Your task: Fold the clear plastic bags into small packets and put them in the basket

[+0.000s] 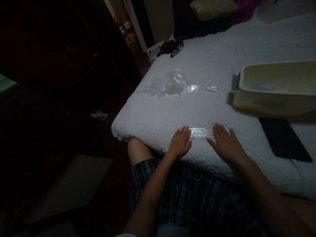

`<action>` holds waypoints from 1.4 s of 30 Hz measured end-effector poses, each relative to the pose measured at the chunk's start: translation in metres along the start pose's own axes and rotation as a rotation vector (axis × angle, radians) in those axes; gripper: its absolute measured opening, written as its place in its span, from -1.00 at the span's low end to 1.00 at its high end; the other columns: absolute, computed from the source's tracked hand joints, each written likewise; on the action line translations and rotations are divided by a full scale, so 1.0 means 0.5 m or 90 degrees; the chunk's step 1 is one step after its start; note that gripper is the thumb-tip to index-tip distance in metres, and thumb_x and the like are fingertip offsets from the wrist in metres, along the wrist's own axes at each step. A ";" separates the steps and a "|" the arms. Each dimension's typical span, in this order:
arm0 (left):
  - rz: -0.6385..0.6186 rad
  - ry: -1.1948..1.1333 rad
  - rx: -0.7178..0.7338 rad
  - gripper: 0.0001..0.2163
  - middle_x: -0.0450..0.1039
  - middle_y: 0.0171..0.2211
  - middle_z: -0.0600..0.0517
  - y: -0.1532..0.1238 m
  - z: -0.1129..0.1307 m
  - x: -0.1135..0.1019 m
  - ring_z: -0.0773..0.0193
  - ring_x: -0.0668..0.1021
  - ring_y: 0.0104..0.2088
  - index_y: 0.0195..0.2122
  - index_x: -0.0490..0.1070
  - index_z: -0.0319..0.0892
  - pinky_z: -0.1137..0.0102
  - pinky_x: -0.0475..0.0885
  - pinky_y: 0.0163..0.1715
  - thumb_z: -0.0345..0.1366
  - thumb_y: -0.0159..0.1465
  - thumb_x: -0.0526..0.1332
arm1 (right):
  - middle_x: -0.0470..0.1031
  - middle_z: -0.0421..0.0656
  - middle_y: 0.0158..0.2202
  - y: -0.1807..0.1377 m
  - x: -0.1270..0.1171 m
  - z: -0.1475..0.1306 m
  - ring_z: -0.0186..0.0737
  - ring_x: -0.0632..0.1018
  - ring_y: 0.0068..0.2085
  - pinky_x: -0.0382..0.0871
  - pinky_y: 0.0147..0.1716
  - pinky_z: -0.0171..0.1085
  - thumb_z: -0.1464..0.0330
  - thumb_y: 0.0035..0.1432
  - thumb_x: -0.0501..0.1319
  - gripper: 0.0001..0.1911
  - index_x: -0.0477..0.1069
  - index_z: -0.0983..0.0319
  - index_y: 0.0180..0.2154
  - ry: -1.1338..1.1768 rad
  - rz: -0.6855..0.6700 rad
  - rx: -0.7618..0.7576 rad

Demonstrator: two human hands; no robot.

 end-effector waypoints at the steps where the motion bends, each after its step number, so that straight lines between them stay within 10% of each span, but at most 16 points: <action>1: 0.000 0.001 0.000 -0.51 0.05 0.33 -0.20 0.000 0.000 0.000 0.07 0.07 0.36 0.28 0.08 -0.25 0.03 0.11 0.30 -0.21 0.36 0.02 | 0.03 0.13 0.35 0.001 0.001 0.002 0.04 0.04 0.36 -0.18 0.29 0.11 0.01 0.30 -0.26 -0.20 -0.08 0.44 0.35 0.003 -0.004 -0.005; 17: 0.021 0.007 0.013 -0.54 0.11 0.32 -0.17 -0.003 -0.005 0.001 0.05 0.14 0.34 0.28 0.09 -0.20 0.00 0.17 0.27 -0.23 0.37 0.00 | 0.34 0.13 0.18 -0.006 -0.125 0.057 0.01 0.34 0.21 0.12 0.20 0.05 0.18 0.31 -0.11 -0.44 0.27 0.38 0.17 0.092 0.132 0.002; 25: 0.060 0.004 0.035 -0.52 0.14 0.30 -0.18 -0.007 -0.015 0.009 0.03 0.16 0.33 0.30 0.05 -0.16 -0.03 0.22 0.23 -0.26 0.35 0.03 | 0.47 0.13 0.02 -0.049 -0.201 0.152 0.00 0.46 0.02 0.25 0.07 -0.06 0.20 0.33 -0.12 -0.48 0.39 0.41 0.03 0.055 0.156 0.164; 42: 0.069 0.053 0.048 -0.52 0.17 0.29 -0.17 -0.007 -0.015 0.009 0.01 0.19 0.32 0.29 0.08 -0.18 0.01 0.25 0.22 -0.30 0.34 0.04 | 0.47 0.17 -0.09 -0.061 -0.153 0.192 0.12 0.46 -0.07 0.08 0.07 0.25 0.14 0.28 -0.09 -0.50 0.40 0.35 -0.04 -0.094 0.037 0.309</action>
Point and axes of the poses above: each hand's wrist, its own y-axis towards the middle knuckle, its own x-axis out of the palm, z = x × y, the point moved 2 cm from there along y, towards the middle knuckle
